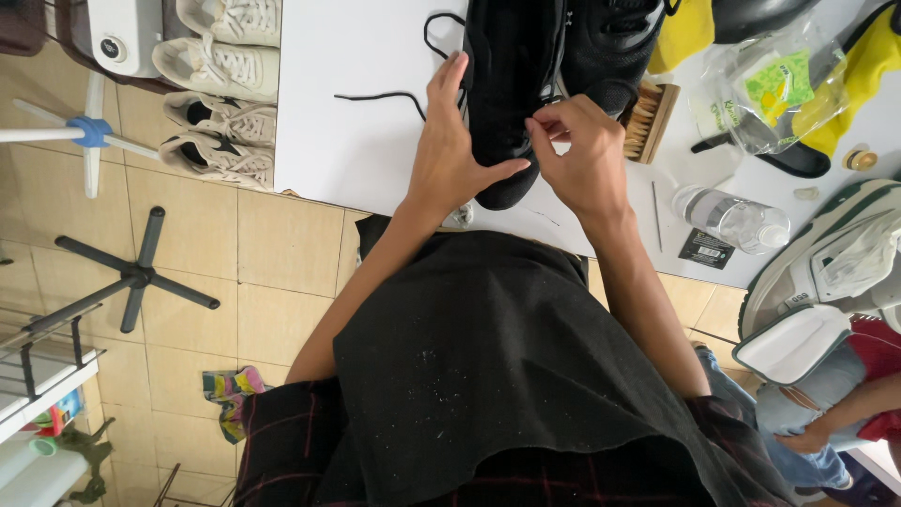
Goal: The person laces a black sneaker on a white table, threading the laces through eyelets and tying them. The person handles the laces and shoe repeatedly, adjusting and tightening the laces throughout the clip.
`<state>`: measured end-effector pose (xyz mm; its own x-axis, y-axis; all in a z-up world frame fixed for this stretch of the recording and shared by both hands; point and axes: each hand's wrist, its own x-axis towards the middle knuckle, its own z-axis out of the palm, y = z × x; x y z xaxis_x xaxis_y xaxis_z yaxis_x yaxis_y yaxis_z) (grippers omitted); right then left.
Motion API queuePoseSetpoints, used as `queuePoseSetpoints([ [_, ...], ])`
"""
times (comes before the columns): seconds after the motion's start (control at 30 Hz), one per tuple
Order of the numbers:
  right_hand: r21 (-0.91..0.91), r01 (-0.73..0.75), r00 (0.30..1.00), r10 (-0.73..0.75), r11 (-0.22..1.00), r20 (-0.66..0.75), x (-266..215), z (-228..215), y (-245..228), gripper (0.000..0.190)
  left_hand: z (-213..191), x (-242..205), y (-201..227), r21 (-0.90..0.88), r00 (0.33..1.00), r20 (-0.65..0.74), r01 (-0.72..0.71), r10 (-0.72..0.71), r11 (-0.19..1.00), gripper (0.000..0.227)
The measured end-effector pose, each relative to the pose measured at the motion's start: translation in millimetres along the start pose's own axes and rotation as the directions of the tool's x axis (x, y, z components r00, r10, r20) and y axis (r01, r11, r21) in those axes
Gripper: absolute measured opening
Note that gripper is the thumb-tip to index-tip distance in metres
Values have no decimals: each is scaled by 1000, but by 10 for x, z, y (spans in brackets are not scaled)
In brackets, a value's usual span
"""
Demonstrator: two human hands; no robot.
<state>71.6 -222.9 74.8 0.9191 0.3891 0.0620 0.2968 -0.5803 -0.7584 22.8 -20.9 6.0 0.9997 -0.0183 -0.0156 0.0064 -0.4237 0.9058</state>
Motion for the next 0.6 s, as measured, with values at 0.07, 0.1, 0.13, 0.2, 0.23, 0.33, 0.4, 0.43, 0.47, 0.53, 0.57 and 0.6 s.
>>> queuePoseSetpoints([
  [0.07, -2, -1, 1000, 1, 1000, -25, 20, 49, -13, 5, -82, 14, 97, 19, 992, 65, 105, -106, 994, 141],
  [0.1, -7, -8, 999, 8, 1000, -45, 9, 62, -19, 7, -106, 6, 151, 39, 968, 131, 212, -216, 976, 145],
  [0.13, -9, -11, 999, 11, 1000, -46, 15, 90, 17, 7, -105, 12, 144, 38, 967, 135, 211, -214, 977, 145],
  [0.2, -124, 80, 993, -89, 989, -71, 35, 155, 85, 15, -112, 18, 126, 73, 981, 95, 161, -168, 984, 141],
  [0.23, -124, 82, 993, -91, 989, -71, 45, 155, 99, 15, -100, 9, 102, 72, 982, 93, 160, -166, 984, 141],
  [0.33, -122, 133, 977, -151, 984, -152, 56, 147, 84, 18, -122, -31, 49, 240, 982, 121, 113, -145, 964, 151],
  [0.4, 22, 95, 990, -92, 995, -105, 51, 84, 39, 13, -160, -24, 44, 241, 987, 120, 79, -110, 967, 157],
  [0.43, 22, 98, 990, -96, 995, -105, 48, 38, 40, 13, -250, 22, 63, 241, 987, 117, 78, -108, 967, 157],
  [0.47, 39, 63, 989, -57, 997, -136, 47, -9, 43, 9, -338, 69, 81, 209, 994, 67, 67, -82, 976, 113],
  [0.53, 54, 23, 986, -13, 998, -167, 11, -75, 70, 9, -462, 139, 87, 174, 998, 21, 54, -58, 983, 80],
  [0.57, 0, 51, 991, -50, 999, -124, 14, -84, 99, 16, -514, 186, 67, 204, 998, 33, -64, 59, 977, 57],
  [0.6, -53, 81, 993, -85, 995, -79, 15, -94, 129, 23, -564, 232, 48, 231, 983, 50, -181, 174, 956, 41],
])
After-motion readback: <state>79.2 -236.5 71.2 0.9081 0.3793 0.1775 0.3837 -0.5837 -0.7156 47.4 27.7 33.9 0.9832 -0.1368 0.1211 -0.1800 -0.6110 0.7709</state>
